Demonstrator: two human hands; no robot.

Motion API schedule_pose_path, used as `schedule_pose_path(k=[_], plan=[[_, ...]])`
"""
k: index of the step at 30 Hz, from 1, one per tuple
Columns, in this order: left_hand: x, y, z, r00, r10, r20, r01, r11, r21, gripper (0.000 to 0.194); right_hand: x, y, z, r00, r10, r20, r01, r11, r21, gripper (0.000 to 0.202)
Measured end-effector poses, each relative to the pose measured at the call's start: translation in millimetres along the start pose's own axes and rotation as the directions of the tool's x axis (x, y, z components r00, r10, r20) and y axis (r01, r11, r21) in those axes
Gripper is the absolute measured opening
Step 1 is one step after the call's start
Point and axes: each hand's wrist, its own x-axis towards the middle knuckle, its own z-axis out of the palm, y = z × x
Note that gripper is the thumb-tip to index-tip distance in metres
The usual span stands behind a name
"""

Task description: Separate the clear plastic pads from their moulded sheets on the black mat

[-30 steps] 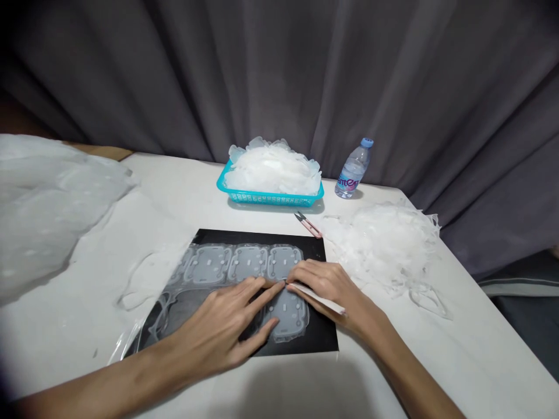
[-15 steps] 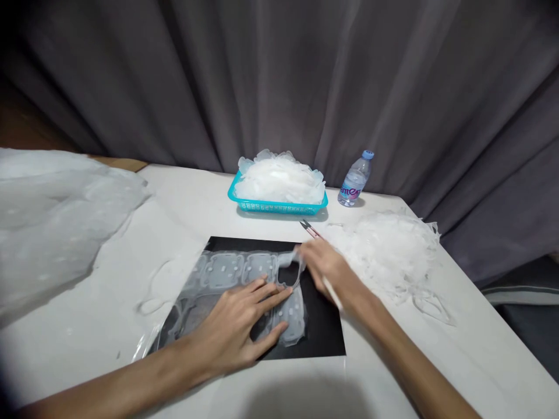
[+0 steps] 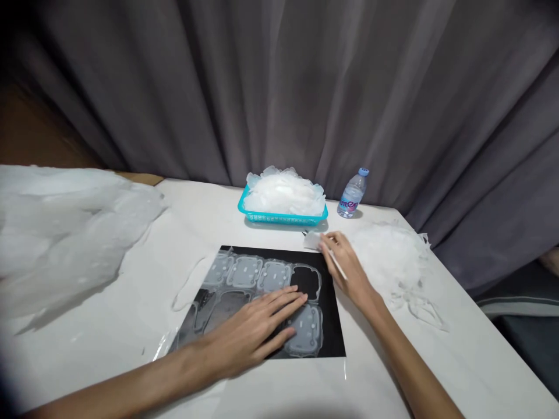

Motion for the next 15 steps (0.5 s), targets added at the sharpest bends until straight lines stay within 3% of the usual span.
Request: schedule_pose_path(k=[2,6,9,15], plan=[[-8,0,-4.0,0.999,-0.042,-0.018,0.042,0.999,0.011,0.051,-11,-10,9,0.988,0.018,0.154,-0.038,0.991,0.128,0.029],[-29,-3,-10.0,0.986,-0.164,-0.039,0.168,0.978,0.127,0.043,-18,-34,8,0.947,0.099,0.305,-0.213,0.906,0.365,0.016],[-37,-3,-7.2,0.983,-0.172,-0.061,0.179,0.971,0.156,0.045,-19,-51,12,0.905,0.035,0.425,-0.244,0.860,0.448,0.007],[-36,-3,-0.4,0.978,-0.155,-0.137,0.171,0.979,0.112,0.048,-24,-64,27,0.894,-0.024,0.448,-0.180,0.896,0.406,0.006]])
